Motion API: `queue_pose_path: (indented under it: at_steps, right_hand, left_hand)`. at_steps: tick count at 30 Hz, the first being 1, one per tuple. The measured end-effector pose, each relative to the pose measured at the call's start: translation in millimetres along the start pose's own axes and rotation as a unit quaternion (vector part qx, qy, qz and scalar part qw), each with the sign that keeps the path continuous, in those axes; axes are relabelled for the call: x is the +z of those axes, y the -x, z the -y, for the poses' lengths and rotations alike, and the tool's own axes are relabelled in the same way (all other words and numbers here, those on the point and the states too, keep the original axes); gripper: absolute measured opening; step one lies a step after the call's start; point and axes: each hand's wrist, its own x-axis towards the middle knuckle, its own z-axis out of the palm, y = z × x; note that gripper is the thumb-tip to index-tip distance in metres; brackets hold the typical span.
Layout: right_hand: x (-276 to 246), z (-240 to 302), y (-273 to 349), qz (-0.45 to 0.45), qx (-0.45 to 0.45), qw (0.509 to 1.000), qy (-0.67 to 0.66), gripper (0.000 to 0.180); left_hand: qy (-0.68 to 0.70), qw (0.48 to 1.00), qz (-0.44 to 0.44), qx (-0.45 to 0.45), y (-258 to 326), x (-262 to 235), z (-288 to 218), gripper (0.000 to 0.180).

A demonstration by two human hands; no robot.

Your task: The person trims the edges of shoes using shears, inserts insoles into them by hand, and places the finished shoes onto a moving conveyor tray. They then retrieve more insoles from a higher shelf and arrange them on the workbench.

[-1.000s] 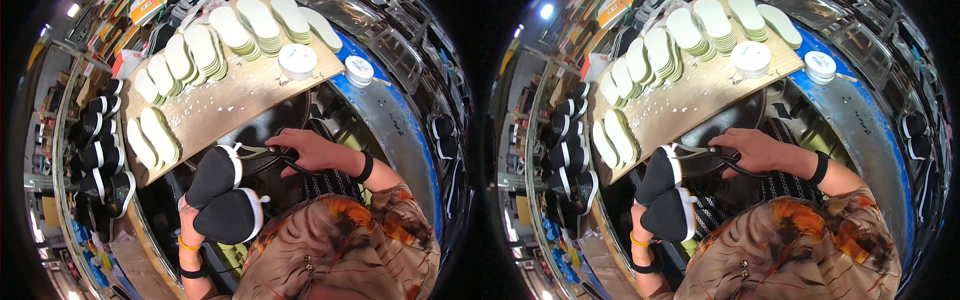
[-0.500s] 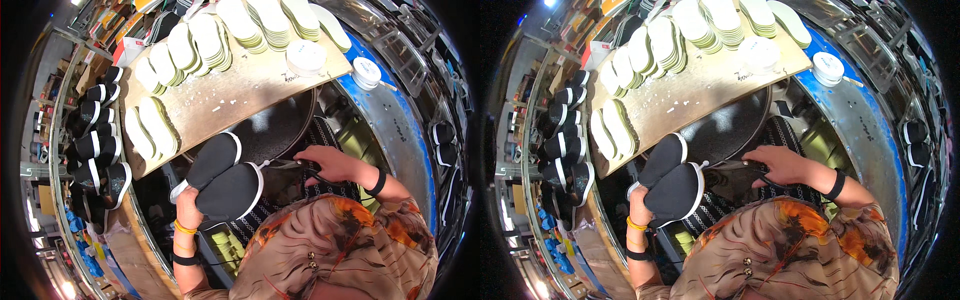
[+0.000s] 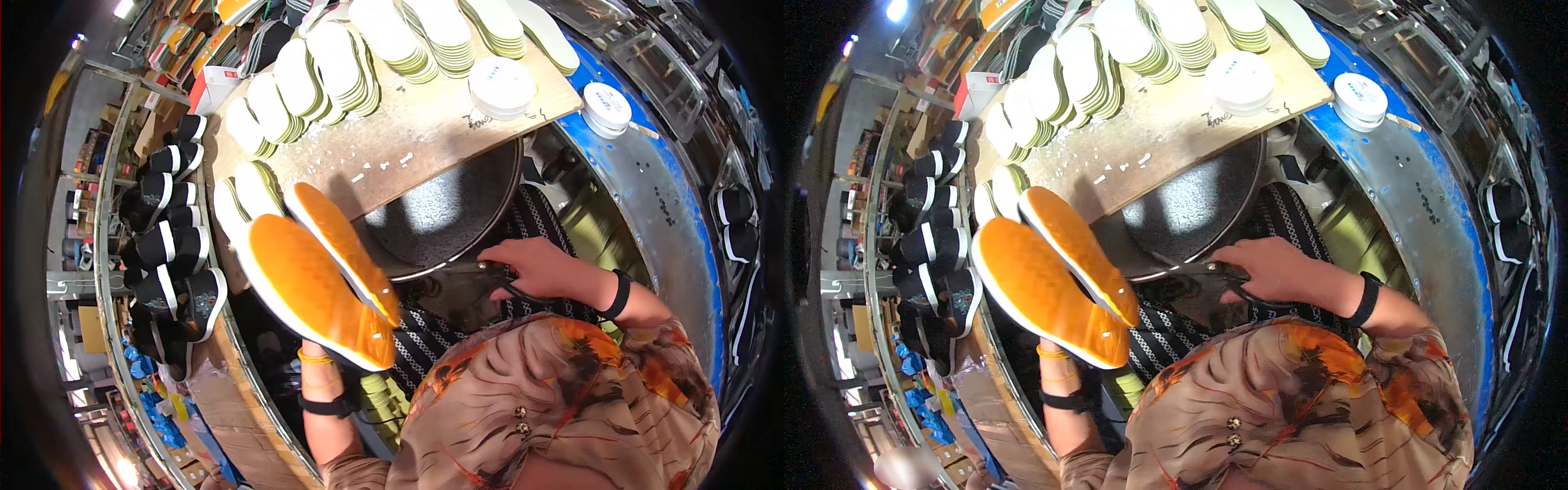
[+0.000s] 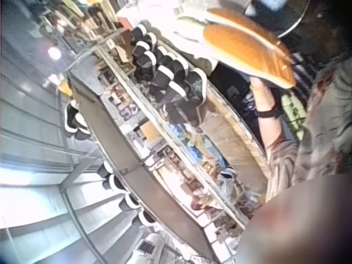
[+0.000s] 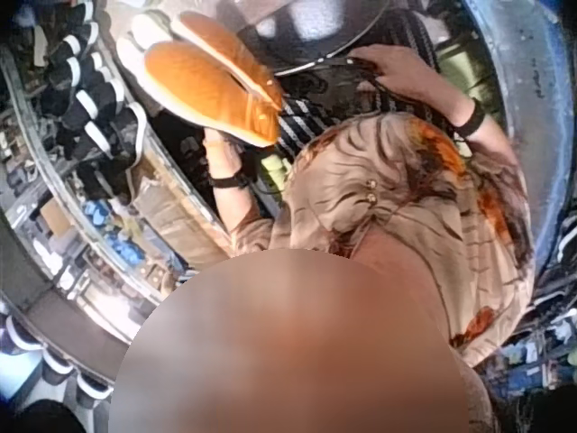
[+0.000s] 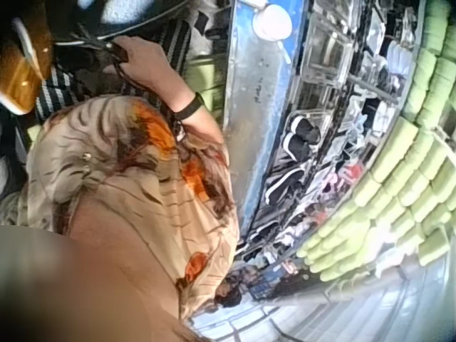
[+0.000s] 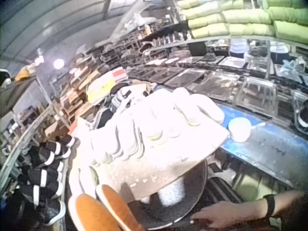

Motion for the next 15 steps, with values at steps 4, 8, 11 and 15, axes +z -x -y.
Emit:
queue_pose_path:
  at_steps: [4,8,11,15]
  right_hand:
    - [1.2,22.4,-14.6,-0.028,-0.076,0.995,0.051,0.055]
    - [4.9,32.7,-26.1,-0.06,-0.116,0.987,0.096,0.052]
    - [16.1,34.3,-31.1,-0.051,-0.116,0.984,0.127,0.05]
    - [27.0,34.1,-30.5,-0.02,-0.094,0.991,0.096,0.049]
  left_hand:
    - [0.14,0.978,0.153,-0.033,2.9,-2.8,21.4,0.042]
    - [0.183,0.96,0.204,-0.053,11.3,2.2,31.7,0.042]
    - [0.205,0.953,0.219,-0.054,13.0,5.5,34.7,0.042]
    - [0.224,0.943,0.24,-0.047,13.7,7.1,37.9,0.042]
